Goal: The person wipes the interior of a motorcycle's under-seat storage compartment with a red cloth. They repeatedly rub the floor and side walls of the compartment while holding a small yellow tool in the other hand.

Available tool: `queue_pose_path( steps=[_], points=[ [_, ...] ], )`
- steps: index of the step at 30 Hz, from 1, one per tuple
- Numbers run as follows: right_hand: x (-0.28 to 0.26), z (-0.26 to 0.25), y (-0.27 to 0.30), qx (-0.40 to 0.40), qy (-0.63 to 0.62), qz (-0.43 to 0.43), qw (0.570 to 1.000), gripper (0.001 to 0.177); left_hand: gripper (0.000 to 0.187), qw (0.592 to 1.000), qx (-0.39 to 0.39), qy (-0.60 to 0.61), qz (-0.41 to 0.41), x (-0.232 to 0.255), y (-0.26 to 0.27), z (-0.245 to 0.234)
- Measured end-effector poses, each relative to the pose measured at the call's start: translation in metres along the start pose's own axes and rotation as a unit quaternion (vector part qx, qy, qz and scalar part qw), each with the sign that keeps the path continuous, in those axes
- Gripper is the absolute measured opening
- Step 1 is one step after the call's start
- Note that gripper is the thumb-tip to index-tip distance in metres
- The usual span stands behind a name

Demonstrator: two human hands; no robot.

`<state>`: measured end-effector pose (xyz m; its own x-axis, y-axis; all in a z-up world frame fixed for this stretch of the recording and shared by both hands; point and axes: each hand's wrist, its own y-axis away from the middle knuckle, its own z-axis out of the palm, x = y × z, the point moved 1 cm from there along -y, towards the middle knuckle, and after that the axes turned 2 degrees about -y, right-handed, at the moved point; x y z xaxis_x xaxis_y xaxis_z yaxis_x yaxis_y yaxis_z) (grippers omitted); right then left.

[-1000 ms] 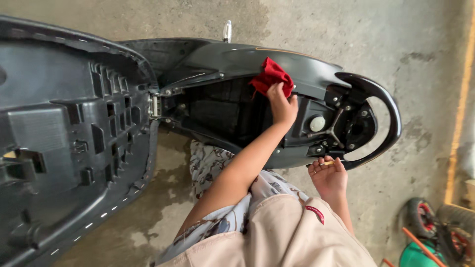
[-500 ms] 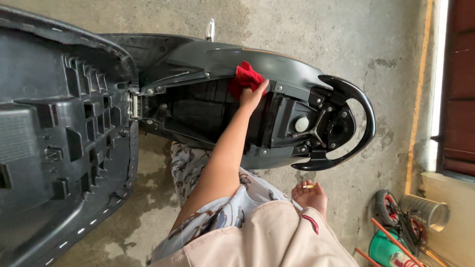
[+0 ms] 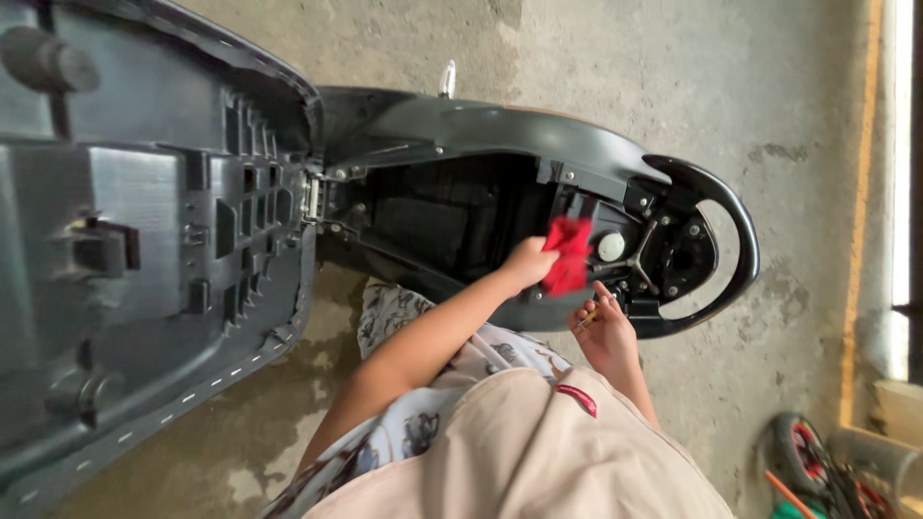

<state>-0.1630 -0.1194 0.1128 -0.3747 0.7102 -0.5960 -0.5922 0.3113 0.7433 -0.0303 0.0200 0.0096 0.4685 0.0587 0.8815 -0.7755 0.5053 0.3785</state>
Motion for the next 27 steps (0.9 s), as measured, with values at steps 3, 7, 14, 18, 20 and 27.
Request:
queue_pose_path(
  steps=[3,7,14,18,20,27],
  points=[
    [-0.002,0.023,-0.004,-0.046,0.049,-0.049,0.997,0.039,0.032,0.987,-0.024,0.133,-0.088,0.014,0.027,-0.027],
    [-0.001,0.049,-0.004,-0.129,0.193,-0.146,0.962,0.044,0.051,0.881,-0.098,0.447,-0.124,0.050,0.056,-0.067],
    [0.006,0.112,0.015,-0.186,0.320,-0.170,0.913,0.046,0.058,0.845,-0.120,0.518,-0.050,0.103,0.091,-0.089],
    [0.023,0.110,-0.001,-0.163,0.358,-0.191,0.900,0.021,0.054,0.893,-0.094,0.432,-0.084,0.080,0.093,-0.099],
    [0.030,0.096,-0.016,-0.117,0.351,-0.202,0.907,0.018,0.047,0.935,0.016,0.341,-0.100,0.047,0.082,-0.109],
    [0.023,0.029,-0.061,0.011,0.539,-0.440,0.718,0.022,0.038,0.929,0.369,0.009,-0.042,-0.042,0.059,-0.194]
  ],
)
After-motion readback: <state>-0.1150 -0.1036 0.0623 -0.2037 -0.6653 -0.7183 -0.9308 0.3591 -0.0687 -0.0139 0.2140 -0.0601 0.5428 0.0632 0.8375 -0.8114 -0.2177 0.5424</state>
